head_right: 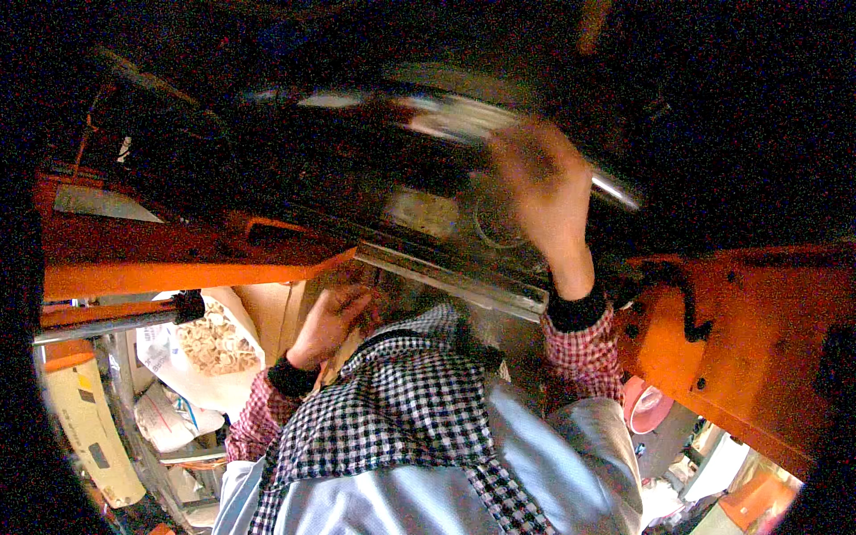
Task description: The person repeatedly picks small white plastic components from a bag, separates them by hand, and places them into a machine hopper. The person also handles a pair of scissors and a small container of metal parts during the process.
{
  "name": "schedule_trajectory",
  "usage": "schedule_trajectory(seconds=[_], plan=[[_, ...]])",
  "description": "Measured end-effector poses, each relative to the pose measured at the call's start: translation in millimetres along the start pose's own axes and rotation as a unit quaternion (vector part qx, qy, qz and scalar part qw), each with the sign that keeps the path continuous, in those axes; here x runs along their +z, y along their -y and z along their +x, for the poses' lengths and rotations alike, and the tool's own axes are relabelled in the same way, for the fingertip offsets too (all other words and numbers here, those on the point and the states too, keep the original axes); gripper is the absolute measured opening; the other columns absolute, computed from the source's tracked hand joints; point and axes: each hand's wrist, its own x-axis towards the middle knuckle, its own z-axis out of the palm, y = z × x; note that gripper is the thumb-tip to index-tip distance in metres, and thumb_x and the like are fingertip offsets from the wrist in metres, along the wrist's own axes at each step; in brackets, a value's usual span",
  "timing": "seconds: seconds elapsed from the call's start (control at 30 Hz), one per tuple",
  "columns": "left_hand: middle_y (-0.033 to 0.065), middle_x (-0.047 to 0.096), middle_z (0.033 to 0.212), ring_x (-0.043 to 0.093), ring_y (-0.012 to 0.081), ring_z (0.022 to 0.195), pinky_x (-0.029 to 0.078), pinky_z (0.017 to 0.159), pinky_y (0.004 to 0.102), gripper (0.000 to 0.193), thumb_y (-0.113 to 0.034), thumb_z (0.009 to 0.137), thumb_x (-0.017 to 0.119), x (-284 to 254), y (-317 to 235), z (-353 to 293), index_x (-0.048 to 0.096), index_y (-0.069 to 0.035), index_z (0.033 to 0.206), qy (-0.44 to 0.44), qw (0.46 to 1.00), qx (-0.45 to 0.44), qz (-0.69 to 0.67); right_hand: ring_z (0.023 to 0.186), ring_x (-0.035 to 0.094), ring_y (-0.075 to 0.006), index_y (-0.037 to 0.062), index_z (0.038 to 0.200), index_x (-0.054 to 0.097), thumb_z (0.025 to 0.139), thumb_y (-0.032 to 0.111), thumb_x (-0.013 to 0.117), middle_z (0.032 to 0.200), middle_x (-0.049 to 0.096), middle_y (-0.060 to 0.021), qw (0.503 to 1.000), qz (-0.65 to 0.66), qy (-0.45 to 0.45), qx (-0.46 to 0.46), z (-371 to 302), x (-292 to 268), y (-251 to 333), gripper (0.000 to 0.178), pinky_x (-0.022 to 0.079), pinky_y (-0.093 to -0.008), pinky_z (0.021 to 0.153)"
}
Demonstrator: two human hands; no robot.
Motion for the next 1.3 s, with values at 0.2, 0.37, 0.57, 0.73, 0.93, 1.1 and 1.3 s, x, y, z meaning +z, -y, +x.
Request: schedule_trajectory(seconds=[0.2,0.37,0.57,0.73,0.93,1.1,1.3], plan=[[0.0116,0.061,0.093,0.062,0.0172,0.075,0.052,0.067,0.0282,0.024,-0.002,0.094,0.039,-6.3,50.8,2.5,0.055,0.004,0.11,0.014,1.0,0.016,-0.018,0.076,0.055,-0.0071,-0.0007,0.092,0.06,0.084,0.003,0.062,0.084,0.062,-0.0019,0.997,-0.026,-0.005,0.069,-44.0,-13.0,-15.1,0.009,0.044,-0.0207,0.069],[0.0077,0.063,0.093,0.06,0.0155,0.08,0.051,0.072,0.0283,0.022,-0.005,0.087,0.055,-2.0,70.0,3.9,0.058,0.001,0.108,0.001,0.999,0.016,0.031,0.07,0.055,-0.0089,0.0,0.088,0.06,0.08,0.0,0.062,0.081,0.06,-0.0039,0.994,-0.022,0.081,0.063,-95.5,-10.8,-23.7,0.008,0.043,-0.021,0.064],[0.0156,0.062,0.101,0.061,0.0277,0.09,0.049,0.077,0.0338,0.026,-0.015,0.083,0.063,10.2,82.1,-1.0,0.06,-0.001,0.105,0.066,0.956,0.1,0.269,0.078,0.063,-0.0151,0.001,0.094,0.06,0.085,0.016,0.062,0.084,0.064,-0.0097,0.939,-0.066,0.307,0.138,-178.2,30.5,-35.2,0.018,0.05,-0.0273,0.07],[0.0188,0.059,0.093,0.058,0.0333,0.086,0.048,0.074,0.0379,0.026,-0.019,0.081,0.065,11.3,89.6,-4.7,0.061,-0.001,0.099,0.135,0.94,0.137,0.283,0.083,0.064,-0.0264,0.0023,0.096,0.055,0.086,0.017,0.058,0.088,0.064,-0.0138,0.89,-0.012,0.376,0.256,-233.2,52.7,-38.3,0.018,0.05,-0.0343,0.072],[0.0177,0.057,0.089,0.058,0.0337,0.082,0.048,0.073,0.038,0.023,-0.019,0.08,0.065,10.6,96.4,-9.1,0.062,-0.001,0.094,0.192,0.902,0.137,0.362,0.083,0.062,-0.0356,0.0045,0.102,0.056,0.081,0.015,0.059,0.092,0.064,-0.0191,0.904,0.009,0.36,0.23,-289.6,67.7,-47.0,0.024,0.049,-0.043,0.074],[0.0128,0.06,0.087,0.058,0.0305,0.085,0.048,0.075,0.0379,0.019,-0.022,0.082,0.062,10.1,105.6,-12.5,0.065,-0.005,0.091,0.22,0.881,0.164,0.384,0.085,0.062,-0.0335,0.002,0.099,0.054,0.082,0.012,0.059,0.092,0.063,-0.0177,0.893,0.001,0.354,0.277,-308.1,65.4,-39.3,0.02,0.049,-0.0386,0.074],[0.0124,0.058,0.087,0.059,0.0295,0.082,0.049,0.071,0.0364,0.014,-0.015,0.08,0.063,-0.3,88.3,-20.6,0.063,-0.004,0.087,0.143,0.879,0.203,0.408,0.083,0.063,-0.0322,-0.0001,0.096,0.054,0.084,0.006,0.058,0.088,0.063,-0.0175,0.943,-0.045,0.206,0.256,-318.0,56.9,-37.1,0.014,0.049,-0.0352,0.072]])
